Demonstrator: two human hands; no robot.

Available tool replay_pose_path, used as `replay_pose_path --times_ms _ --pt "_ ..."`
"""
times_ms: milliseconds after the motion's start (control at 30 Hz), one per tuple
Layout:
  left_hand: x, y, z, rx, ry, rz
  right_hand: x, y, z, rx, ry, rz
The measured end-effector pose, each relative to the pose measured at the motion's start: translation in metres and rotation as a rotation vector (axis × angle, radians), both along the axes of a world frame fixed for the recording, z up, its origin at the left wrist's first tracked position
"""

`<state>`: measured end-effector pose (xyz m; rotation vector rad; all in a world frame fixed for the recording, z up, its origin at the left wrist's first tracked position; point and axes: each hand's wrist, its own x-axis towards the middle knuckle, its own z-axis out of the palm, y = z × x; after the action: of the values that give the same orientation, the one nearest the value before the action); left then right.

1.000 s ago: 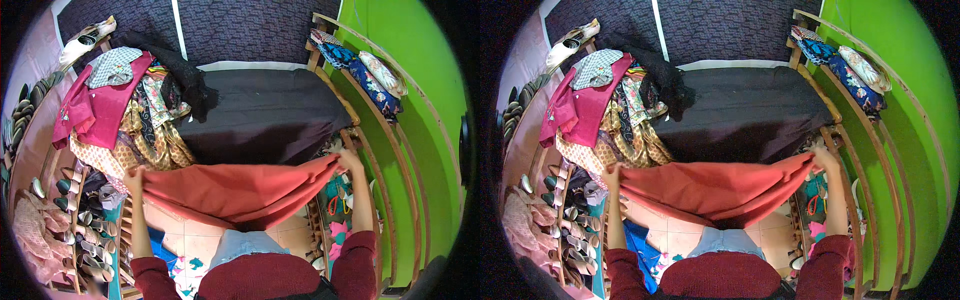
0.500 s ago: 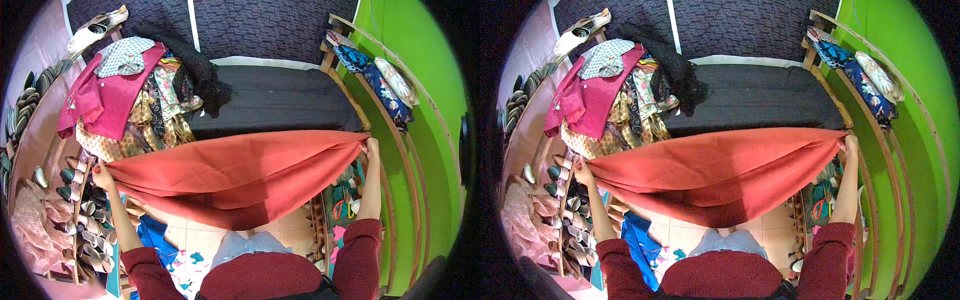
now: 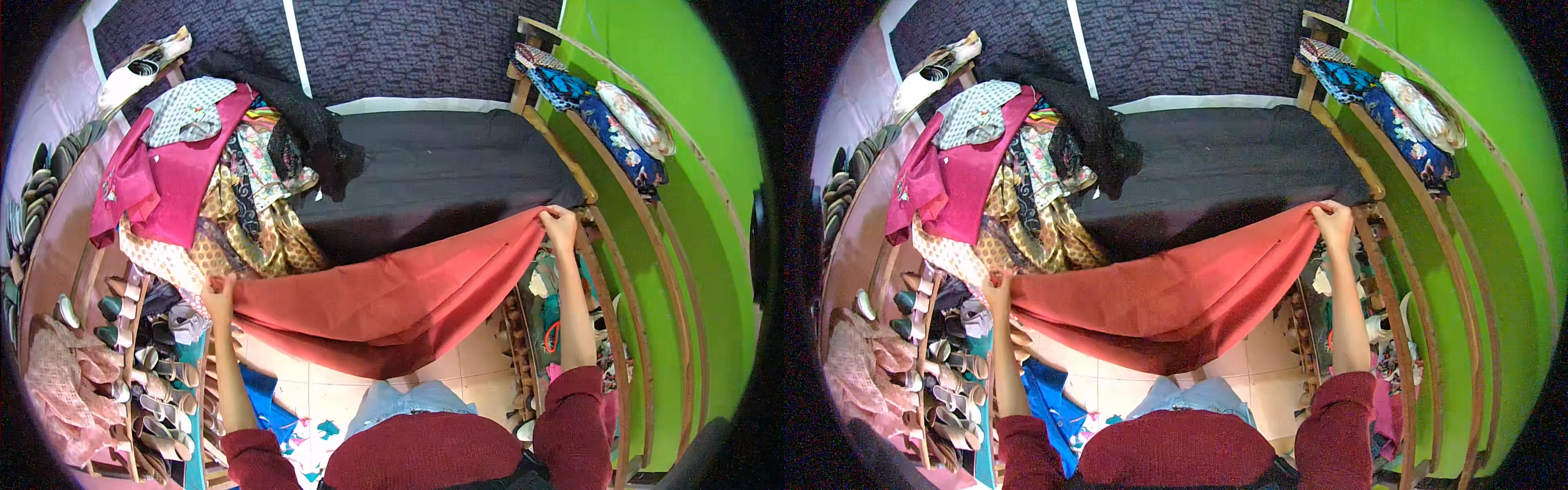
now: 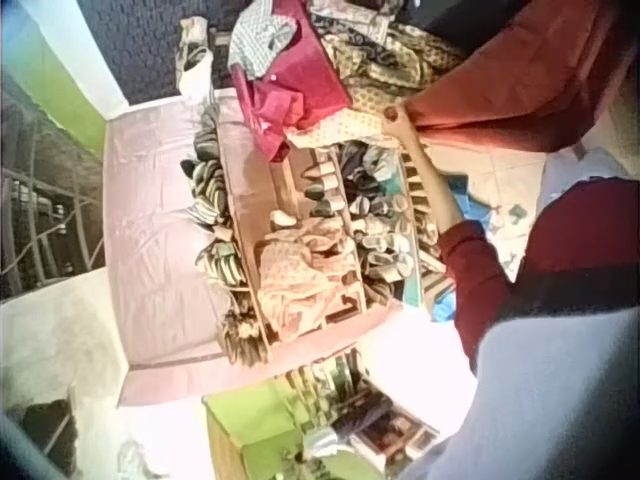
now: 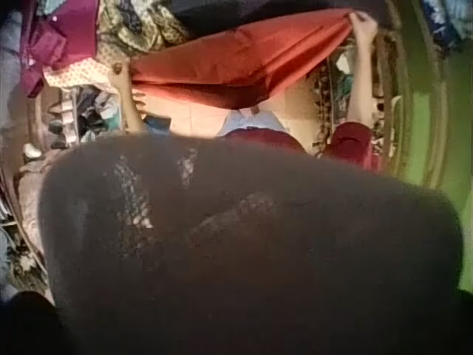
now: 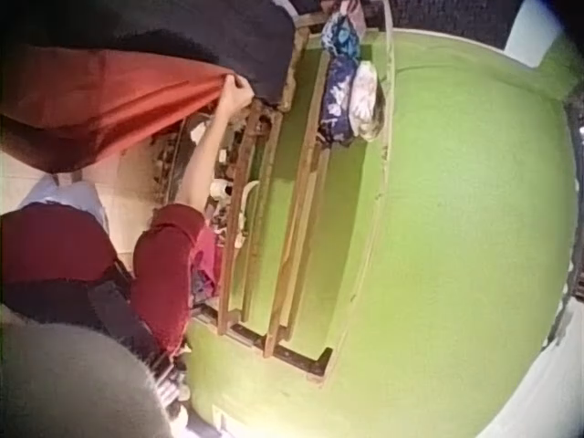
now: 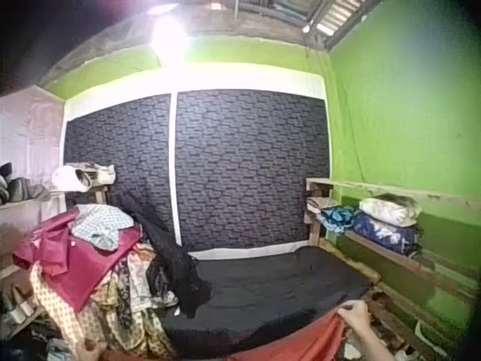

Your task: Folding a piece of red fabric on a dark padded workstation.

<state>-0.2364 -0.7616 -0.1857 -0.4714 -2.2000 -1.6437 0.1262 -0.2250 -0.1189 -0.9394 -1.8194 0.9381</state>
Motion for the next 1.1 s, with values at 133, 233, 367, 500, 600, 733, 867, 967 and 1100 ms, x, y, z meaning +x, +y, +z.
replay_pose_path --times_ms 133,233,367,500,600,733,867,967,1100 --pt "0.027 0.017 -0.026 -0.205 0.056 -0.258 -0.022 -0.038 0.017 -0.020 0.052 0.147" --pt "0.049 0.036 -0.044 -0.209 0.018 -0.460 -0.050 -0.083 0.041 0.023 0.028 0.197" --pt "0.112 0.100 -0.014 -0.344 -0.228 -0.701 -0.057 -0.108 0.050 0.055 -0.019 0.288" --pt "0.154 0.142 -0.012 -0.452 -0.101 -0.862 -0.065 -0.136 0.055 0.022 -0.031 0.361" --pt "0.194 0.172 -0.009 -0.288 0.028 -0.994 -0.071 -0.151 0.056 0.025 -0.116 0.401" --pt "0.229 0.216 0.025 -0.237 0.055 -0.826 -0.066 -0.187 0.060 0.035 -0.169 0.530" --pt "0.217 0.221 0.009 -0.150 0.031 -0.566 -0.054 -0.185 0.063 0.223 -0.219 0.572" --pt "0.198 0.214 0.007 -0.085 0.042 -0.478 -0.037 -0.174 0.066 0.276 -0.323 0.581" --pt "0.192 0.212 0.003 -0.136 0.092 -0.467 -0.032 -0.175 0.056 0.118 -0.347 0.677"
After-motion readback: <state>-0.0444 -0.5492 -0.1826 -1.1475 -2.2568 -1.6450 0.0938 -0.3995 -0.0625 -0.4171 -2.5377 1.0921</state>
